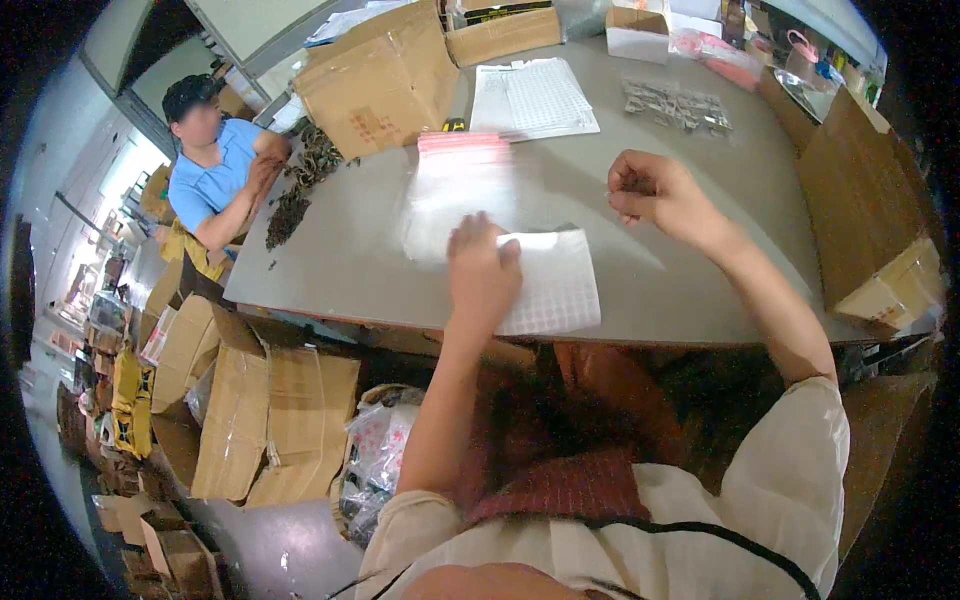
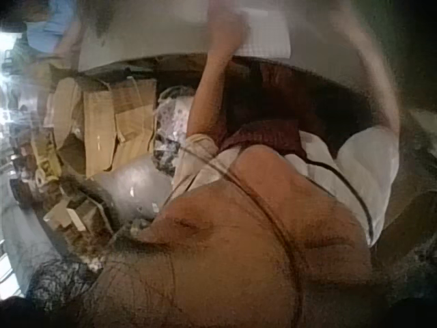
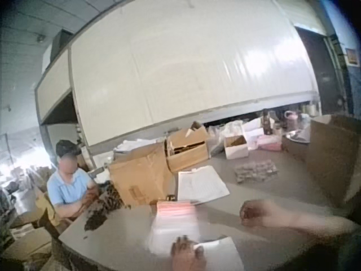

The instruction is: The person packs small metal components and instructions into plastic bags, placing the filled bags into a cardboard box.

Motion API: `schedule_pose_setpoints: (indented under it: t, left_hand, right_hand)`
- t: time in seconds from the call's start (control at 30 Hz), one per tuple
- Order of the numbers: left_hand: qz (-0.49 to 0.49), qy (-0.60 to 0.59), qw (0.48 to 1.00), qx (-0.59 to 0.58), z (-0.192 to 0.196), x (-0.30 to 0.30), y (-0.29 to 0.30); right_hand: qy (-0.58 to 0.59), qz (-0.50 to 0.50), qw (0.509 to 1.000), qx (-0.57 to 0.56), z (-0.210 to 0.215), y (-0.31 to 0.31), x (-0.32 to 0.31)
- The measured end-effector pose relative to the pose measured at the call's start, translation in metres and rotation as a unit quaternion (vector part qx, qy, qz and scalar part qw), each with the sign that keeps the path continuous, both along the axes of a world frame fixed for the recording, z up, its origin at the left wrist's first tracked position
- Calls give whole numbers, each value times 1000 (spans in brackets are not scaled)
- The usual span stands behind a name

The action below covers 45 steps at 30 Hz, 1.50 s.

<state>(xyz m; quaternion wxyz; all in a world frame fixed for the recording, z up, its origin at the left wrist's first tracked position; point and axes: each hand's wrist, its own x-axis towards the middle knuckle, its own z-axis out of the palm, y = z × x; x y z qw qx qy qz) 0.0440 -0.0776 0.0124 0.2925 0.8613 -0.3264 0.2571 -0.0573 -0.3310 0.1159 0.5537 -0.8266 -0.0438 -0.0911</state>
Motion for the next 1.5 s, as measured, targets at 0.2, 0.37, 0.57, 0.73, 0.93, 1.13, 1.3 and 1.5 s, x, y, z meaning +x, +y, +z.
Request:
schedule_pose_setpoints:
  t: [0.2,0.37,0.57,0.73,0.93,1.13,1.3,1.5]
  left_hand:
    - [-205,115,972,0,4,-6,-16]
    - [-239,114,964,23,14,-6,-11]
    - [-243,137,960,17,18,-8,-8]
    - [-209,73,975,-7,18,-11,-3]
    - [-241,151,959,13,16,-5,-5]
    - [-265,153,952,3,18,-6,-2]
    - [-273,158,949,-16,18,-7,-3]
    - [-285,139,942,-111,16,-1,-2]
  right_hand:
    - [176,27,984,-23,7,-6,21]
    - [219,67,970,-76,-9,9,70]
    - [202,55,962,-176,-29,16,112]
    - [174,13,925,-336,-19,-3,108]
    - [275,73,863,-417,5,-8,117]
    - [193,134,959,-157,-12,28,157]
    - [129,57,959,-247,-35,19,168]
    - [297,67,917,-257,-24,-30,141]
